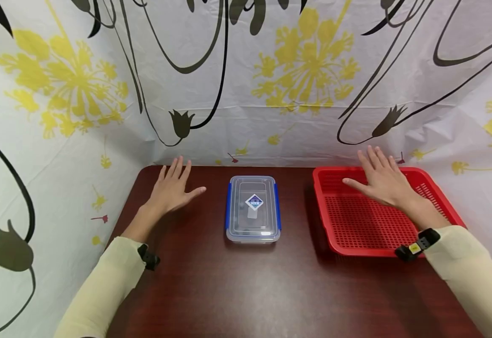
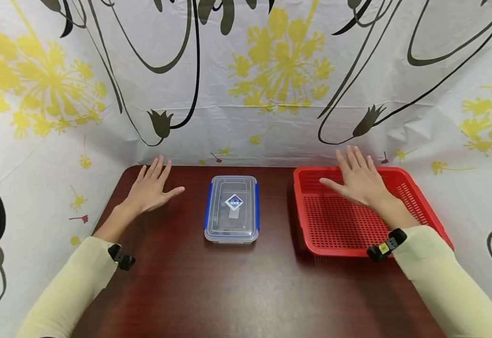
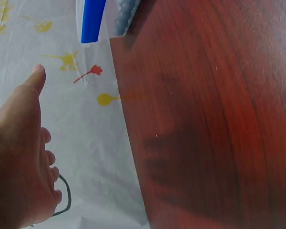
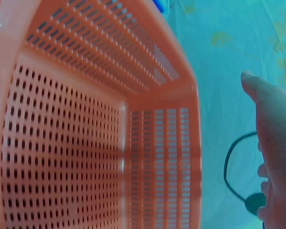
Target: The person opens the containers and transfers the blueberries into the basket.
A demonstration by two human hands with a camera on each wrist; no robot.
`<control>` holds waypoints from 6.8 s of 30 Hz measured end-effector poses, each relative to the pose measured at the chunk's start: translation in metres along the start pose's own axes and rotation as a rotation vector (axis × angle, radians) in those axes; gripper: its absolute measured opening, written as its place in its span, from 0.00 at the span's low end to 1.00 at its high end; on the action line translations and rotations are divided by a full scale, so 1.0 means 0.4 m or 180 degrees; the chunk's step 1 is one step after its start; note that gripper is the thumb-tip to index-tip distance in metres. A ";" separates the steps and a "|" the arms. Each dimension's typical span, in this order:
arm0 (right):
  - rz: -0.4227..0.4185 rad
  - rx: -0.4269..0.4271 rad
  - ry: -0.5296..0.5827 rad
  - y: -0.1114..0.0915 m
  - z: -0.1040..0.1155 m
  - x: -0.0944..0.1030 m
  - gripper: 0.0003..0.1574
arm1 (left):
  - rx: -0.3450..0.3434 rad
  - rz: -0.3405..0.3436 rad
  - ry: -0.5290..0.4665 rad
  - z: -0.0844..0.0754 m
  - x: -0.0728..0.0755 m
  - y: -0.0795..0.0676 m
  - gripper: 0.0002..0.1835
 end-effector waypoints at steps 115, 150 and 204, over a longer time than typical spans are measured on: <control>-0.0213 0.0445 0.0412 0.147 0.616 -0.352 0.57 | 0.0182 -0.0398 -0.3046 -0.304 -0.242 -0.055 0.29; -0.0181 0.0395 0.0473 0.141 0.612 -0.351 0.58 | 0.0381 -0.0283 -0.2683 -0.275 -0.254 -0.070 0.26; -0.0855 -0.0514 0.3012 0.047 0.507 -0.425 0.31 | -0.0727 -0.0045 -0.0204 -0.422 -0.207 -0.040 0.61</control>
Point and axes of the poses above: each hand's wrist, its own y-axis towards the middle knuckle, its own x-axis out of the back of the hand, z = x × y, the point moved 2 cm from there along y, towards the middle knuckle, and after that the axes turned 3 degrees about z, right-handed, at the moved point
